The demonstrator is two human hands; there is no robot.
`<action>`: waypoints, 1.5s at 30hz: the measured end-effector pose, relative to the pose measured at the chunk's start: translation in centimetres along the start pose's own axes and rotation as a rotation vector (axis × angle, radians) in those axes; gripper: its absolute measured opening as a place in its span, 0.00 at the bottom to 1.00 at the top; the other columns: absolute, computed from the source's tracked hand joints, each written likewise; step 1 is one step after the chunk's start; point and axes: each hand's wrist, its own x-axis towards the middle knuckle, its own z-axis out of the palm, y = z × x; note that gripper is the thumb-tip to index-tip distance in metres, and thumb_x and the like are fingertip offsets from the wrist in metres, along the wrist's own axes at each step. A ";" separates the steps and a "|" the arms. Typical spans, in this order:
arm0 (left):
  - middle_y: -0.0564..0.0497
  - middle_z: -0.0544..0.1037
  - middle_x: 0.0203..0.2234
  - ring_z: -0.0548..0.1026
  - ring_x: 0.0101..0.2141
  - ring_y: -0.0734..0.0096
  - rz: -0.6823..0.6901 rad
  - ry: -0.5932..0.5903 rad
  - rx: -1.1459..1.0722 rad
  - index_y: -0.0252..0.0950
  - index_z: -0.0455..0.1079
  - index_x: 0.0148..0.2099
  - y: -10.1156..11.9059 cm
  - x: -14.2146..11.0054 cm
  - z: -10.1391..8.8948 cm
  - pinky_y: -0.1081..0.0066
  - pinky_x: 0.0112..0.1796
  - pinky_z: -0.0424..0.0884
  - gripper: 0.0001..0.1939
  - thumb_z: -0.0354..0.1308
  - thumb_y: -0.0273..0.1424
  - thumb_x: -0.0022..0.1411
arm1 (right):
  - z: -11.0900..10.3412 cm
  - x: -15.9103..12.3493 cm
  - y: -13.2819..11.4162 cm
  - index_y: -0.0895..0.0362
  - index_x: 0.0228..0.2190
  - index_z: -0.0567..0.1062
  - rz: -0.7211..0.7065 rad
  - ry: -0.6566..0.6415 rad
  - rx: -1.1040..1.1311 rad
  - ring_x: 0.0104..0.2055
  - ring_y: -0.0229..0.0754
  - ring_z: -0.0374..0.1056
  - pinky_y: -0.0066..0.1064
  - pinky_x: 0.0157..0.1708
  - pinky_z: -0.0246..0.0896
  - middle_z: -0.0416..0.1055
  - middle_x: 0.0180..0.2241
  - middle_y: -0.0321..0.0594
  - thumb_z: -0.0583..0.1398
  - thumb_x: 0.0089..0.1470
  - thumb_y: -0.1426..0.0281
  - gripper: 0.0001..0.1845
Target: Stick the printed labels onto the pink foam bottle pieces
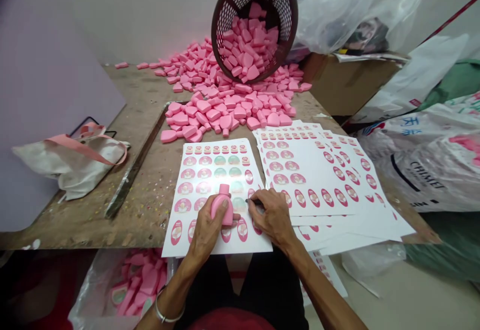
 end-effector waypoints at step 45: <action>0.47 0.78 0.27 0.78 0.29 0.66 -0.102 -0.052 -0.533 0.31 0.70 0.47 1.9 -1.6 1.1 0.70 0.29 0.74 0.30 0.41 0.51 0.65 | -2.9 0.1 -5.8 0.53 0.32 0.81 0.254 0.063 0.586 0.32 0.41 0.71 0.31 0.31 0.66 0.78 0.31 0.39 0.63 0.50 0.63 0.10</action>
